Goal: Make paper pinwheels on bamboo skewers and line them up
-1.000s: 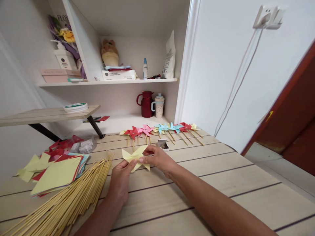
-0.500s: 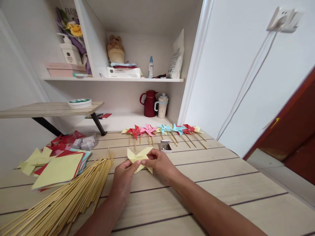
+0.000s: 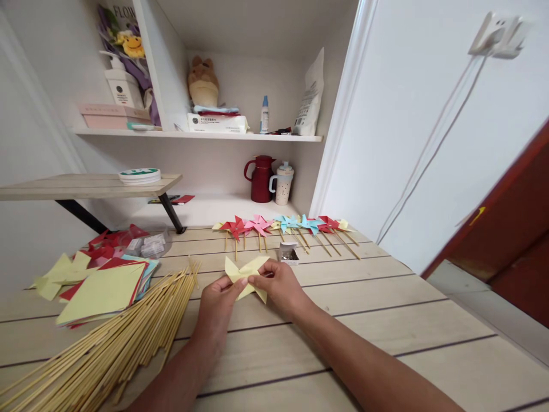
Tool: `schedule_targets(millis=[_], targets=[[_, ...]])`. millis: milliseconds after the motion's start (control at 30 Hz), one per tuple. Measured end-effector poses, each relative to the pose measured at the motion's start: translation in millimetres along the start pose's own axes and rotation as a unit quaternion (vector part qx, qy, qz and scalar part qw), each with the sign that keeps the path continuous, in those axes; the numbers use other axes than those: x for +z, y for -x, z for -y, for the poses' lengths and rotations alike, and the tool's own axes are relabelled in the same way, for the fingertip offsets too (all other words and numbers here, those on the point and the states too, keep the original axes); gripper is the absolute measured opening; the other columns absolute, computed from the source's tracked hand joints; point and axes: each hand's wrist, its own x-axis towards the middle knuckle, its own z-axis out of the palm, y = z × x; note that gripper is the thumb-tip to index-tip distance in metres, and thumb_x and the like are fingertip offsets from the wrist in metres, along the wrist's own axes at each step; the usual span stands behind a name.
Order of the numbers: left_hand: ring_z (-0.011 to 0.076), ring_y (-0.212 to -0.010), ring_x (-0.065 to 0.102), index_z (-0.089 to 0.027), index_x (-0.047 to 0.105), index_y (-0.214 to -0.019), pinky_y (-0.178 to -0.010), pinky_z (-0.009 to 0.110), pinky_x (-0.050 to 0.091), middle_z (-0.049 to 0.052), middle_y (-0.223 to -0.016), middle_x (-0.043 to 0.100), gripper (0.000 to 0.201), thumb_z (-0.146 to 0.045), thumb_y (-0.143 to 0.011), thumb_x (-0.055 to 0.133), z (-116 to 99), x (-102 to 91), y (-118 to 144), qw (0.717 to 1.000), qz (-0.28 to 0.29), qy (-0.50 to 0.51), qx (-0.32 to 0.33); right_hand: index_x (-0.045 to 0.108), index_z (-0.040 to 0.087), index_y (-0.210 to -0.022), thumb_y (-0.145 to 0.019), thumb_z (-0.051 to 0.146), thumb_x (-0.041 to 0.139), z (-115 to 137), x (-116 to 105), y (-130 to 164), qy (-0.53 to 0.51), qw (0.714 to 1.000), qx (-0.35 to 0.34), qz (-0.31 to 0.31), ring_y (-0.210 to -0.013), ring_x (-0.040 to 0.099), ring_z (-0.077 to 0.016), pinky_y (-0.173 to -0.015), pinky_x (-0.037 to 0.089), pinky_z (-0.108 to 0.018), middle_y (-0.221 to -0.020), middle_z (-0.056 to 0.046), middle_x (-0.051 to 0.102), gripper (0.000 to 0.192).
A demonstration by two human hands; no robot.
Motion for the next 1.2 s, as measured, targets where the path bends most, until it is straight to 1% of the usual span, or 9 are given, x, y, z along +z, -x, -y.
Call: schedule_targets(millis=[133, 233, 333, 467, 567, 733, 833, 1033, 1200], targets=[[0.0234, -0.077, 0.069, -0.012, 0.077, -0.082, -0.073, 0.03, 0.05, 0.009, -0.082, 0.077, 0.025, -0.027, -0.063, 0.076, 1.7, 1.4, 0.8, 1.0, -0.014, 0.002, 0.011, 0.054, 0.019, -0.059, -0.067, 0.036, 0.072, 0.7, 2.5, 1.7, 0.06, 0.997, -0.028, -0.041, -0.061, 0.048, -0.0142, -0.059, 0.039, -0.027, -0.063, 0.002, 0.054, 0.026], [0.0229, -0.077, 0.07, -0.013, 0.077, -0.083, -0.073, 0.03, 0.05, 0.009, -0.082, 0.077, 0.024, -0.027, -0.063, 0.076, 1.9, 2.0, 0.3, 1.0, -0.009, 0.004, 0.014, 0.054, 0.019, -0.06, -0.068, 0.036, 0.071, 1.0, 4.1, 2.9, 0.056, 0.997, -0.019, -0.041, -0.059, 0.047, -0.0136, -0.057, 0.038, -0.027, -0.061, 0.002, 0.053, 0.026], [0.0231, -0.081, 0.071, -0.013, 0.076, -0.087, -0.076, 0.03, 0.051, 0.009, -0.085, 0.078, 0.028, -0.025, -0.062, 0.077, -1.3, 1.6, -1.2, 1.0, 0.01, 0.021, 0.01, 0.053, 0.019, -0.061, -0.068, 0.04, 0.071, -0.6, 4.3, 2.7, 0.021, 0.999, -0.002, -0.028, -0.057, 0.046, -0.013, -0.055, 0.037, -0.027, -0.06, 0.002, 0.053, 0.029], [0.024, -0.085, 0.071, -0.014, 0.075, -0.09, -0.081, 0.031, 0.051, 0.01, -0.085, 0.077, 0.035, -0.024, -0.057, 0.081, -9.0, -1.3, -2.7, 0.998, 0.048, 0.033, -0.004, 0.053, 0.02, -0.06, -0.068, 0.042, 0.071, -0.4, 2.4, 1.4, 0.028, 0.999, -0.008, -0.043, -0.057, 0.046, -0.0131, -0.055, 0.037, -0.027, -0.059, 0.003, 0.053, 0.03], [0.0247, -0.092, 0.07, -0.014, 0.075, -0.094, -0.087, 0.033, 0.05, 0.012, -0.097, 0.077, 0.039, -0.025, -0.058, 0.083, -11.1, -5.3, -5.2, 0.997, 0.07, 0.029, -0.002, 0.053, 0.02, -0.059, -0.068, 0.041, 0.071, 3.0, 0.7, 1.2, 0.036, 0.998, -0.002, -0.047, -0.056, 0.046, -0.0133, -0.055, 0.037, -0.028, -0.058, 0.003, 0.052, 0.029], [0.0283, -0.099, 0.068, -0.014, 0.076, -0.095, -0.092, 0.038, 0.047, 0.013, -0.106, 0.075, 0.043, -0.025, -0.054, 0.085, -8.7, -12.9, -13.1, 0.999, 0.03, -0.016, 0.007, 0.054, 0.02, -0.059, -0.069, 0.038, 0.069, 7.0, -1.7, 2.7, 0.056, 0.997, -0.023, -0.045, -0.058, 0.047, -0.0142, -0.058, 0.038, -0.029, -0.06, 0.002, 0.054, 0.025], [0.0281, -0.1, 0.068, -0.016, 0.076, -0.1, -0.094, 0.038, 0.047, 0.013, -0.104, 0.076, 0.048, -0.022, -0.054, 0.085, -13.0, -15.1, -11.2, 0.999, 0.03, -0.003, 0.012, 0.056, 0.02, -0.06, -0.07, 0.036, 0.068, 7.6, -2.9, 4.4, 0.086, 0.993, -0.057, -0.05, -0.063, 0.052, -0.0162, -0.063, 0.04, -0.03, -0.063, 0.001, 0.058, 0.022], [0.0284, -0.098, 0.068, -0.017, 0.078, -0.092, -0.091, 0.038, 0.048, 0.012, -0.108, 0.075, 0.034, -0.024, -0.059, 0.082, -24.1, -13.0, 1.0, 0.996, 0.075, -0.052, 0.021, 0.057, 0.02, -0.06, -0.072, 0.037, 0.067, 9.0, -4.6, 6.4, 0.103, 0.991, -0.063, -0.054, -0.064, 0.053, -0.0171, -0.063, 0.041, -0.03, -0.064, 0.0, 0.059, 0.023], [0.0282, -0.103, 0.066, -0.018, 0.079, -0.091, -0.091, 0.035, 0.048, 0.012, -0.111, 0.073, 0.029, -0.022, -0.062, 0.077, -19.7, -9.9, -0.2, 0.992, 0.059, -0.093, 0.064, 0.06, 0.02, -0.062, -0.072, 0.037, 0.067, 10.7, -6.1, 8.0, 0.109, 0.99, -0.08, -0.051, -0.068, 0.056, -0.0186, -0.065, 0.042, -0.03, -0.068, -0.001, 0.063, 0.022]])
